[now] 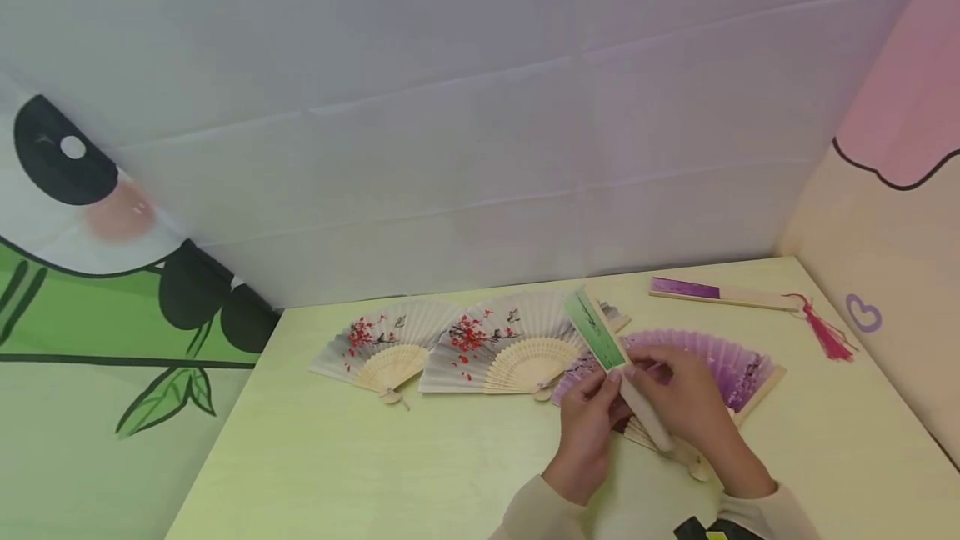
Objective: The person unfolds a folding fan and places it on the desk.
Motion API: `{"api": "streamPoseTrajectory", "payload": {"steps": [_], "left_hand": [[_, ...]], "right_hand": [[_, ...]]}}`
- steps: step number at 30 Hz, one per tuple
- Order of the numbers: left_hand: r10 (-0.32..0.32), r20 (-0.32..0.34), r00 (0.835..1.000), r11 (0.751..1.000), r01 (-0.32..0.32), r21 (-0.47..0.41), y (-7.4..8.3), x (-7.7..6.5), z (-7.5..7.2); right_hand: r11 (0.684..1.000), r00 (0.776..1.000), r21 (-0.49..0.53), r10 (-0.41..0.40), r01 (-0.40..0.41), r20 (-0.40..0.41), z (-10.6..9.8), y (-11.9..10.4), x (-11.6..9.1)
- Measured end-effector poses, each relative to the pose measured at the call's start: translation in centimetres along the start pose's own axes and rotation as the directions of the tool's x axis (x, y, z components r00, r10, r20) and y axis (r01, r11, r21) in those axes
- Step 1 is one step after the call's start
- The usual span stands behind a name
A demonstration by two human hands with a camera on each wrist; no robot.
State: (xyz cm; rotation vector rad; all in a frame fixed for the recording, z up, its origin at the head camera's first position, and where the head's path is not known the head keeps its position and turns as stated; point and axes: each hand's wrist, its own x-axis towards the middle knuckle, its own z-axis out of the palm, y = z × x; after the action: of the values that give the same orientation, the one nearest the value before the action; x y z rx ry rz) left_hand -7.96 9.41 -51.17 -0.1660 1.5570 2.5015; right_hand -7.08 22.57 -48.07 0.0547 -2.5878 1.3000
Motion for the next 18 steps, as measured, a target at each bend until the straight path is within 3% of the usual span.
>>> {"api": "streamPoseTrajectory", "payload": {"steps": [3,8,18], "left_hand": [[-0.010,-0.038,0.999,1.000,0.011,0.011,0.1,-0.2,-0.4],[-0.003,-0.077,0.997,1.000,0.002,-0.005,0.5,-0.4,-1.2],[-0.003,-0.148,0.989,0.999,-0.004,-0.046,1.6,-0.6,-2.7]], "right_hand": [[0.984,0.991,0.120,0.122,-0.128,0.054,0.1,-0.5,-0.3],[0.893,0.946,0.312,0.300,-0.323,0.122,0.4,-1.2,-0.8],[0.799,0.915,0.468,0.398,-0.378,0.059,1.6,-1.7,-1.4]]}}
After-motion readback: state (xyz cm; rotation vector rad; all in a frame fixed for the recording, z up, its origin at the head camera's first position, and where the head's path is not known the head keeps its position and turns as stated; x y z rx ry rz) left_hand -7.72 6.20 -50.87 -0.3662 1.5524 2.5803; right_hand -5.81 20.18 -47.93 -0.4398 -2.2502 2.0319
